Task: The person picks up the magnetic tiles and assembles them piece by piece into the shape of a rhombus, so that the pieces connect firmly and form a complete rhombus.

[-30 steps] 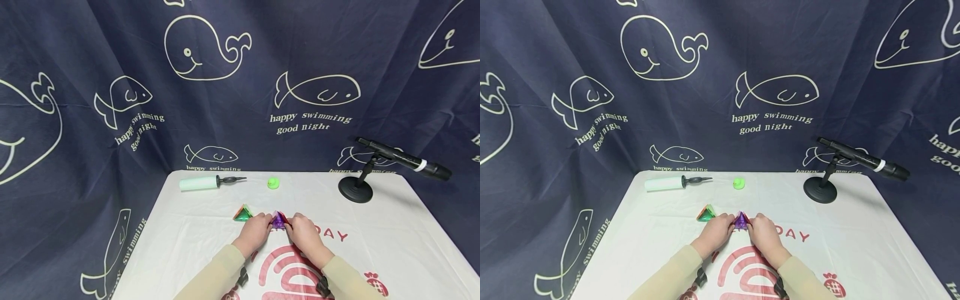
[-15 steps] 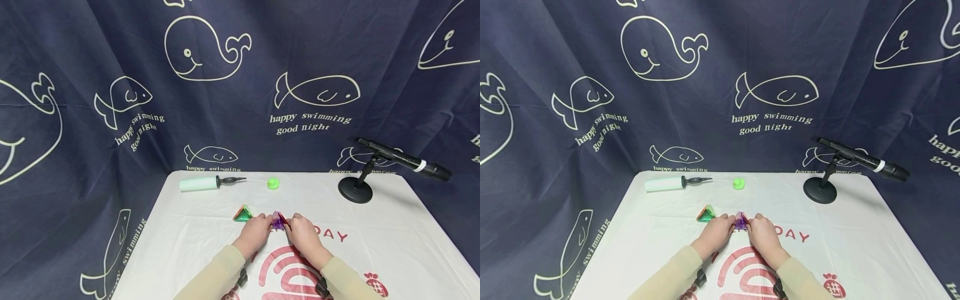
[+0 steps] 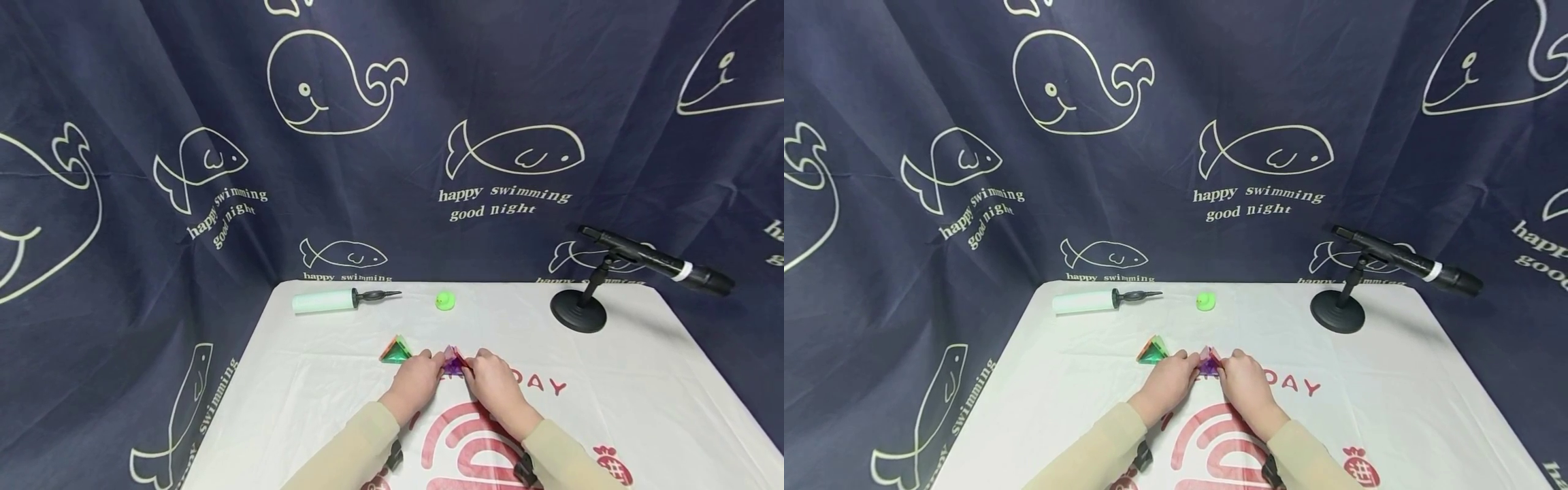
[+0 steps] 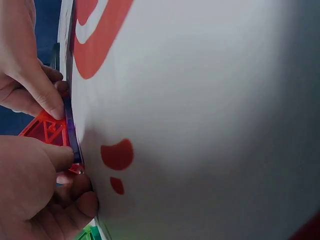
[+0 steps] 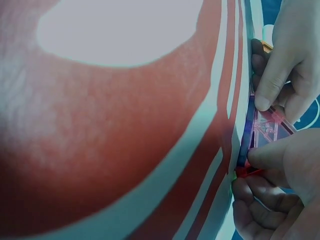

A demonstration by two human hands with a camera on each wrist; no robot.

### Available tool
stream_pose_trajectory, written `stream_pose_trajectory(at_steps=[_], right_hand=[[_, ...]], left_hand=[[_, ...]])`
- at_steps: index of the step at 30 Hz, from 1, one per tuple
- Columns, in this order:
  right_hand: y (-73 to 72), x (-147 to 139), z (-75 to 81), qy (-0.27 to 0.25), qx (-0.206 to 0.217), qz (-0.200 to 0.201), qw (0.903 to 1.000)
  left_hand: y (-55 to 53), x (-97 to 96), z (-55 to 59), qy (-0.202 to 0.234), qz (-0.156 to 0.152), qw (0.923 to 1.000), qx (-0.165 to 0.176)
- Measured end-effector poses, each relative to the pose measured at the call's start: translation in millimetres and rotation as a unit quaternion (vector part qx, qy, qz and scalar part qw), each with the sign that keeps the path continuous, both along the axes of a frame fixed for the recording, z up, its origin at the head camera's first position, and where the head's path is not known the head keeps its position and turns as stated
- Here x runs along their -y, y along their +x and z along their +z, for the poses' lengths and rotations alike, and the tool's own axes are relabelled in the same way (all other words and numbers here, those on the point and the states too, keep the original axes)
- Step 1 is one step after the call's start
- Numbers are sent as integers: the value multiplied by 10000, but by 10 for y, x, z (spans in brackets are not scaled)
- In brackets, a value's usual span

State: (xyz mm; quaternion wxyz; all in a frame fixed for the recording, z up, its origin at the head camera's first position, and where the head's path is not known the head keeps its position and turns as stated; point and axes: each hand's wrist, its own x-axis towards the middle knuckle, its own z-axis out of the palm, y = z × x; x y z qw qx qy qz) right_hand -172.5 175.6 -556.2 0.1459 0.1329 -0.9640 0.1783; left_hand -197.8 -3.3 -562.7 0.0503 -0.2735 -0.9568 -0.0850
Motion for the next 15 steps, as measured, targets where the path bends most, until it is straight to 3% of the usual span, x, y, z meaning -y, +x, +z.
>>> stream_pose_trajectory(at_steps=[7,15], right_hand=[[-31,-33,-1,-63,-9,10,10000],[-28,-54,9,-337,309,-58,9989]], left_hand=[[-3,5,-7,-52,20,10000,-10],[6,29,-25,139,-2,9999,-6]])
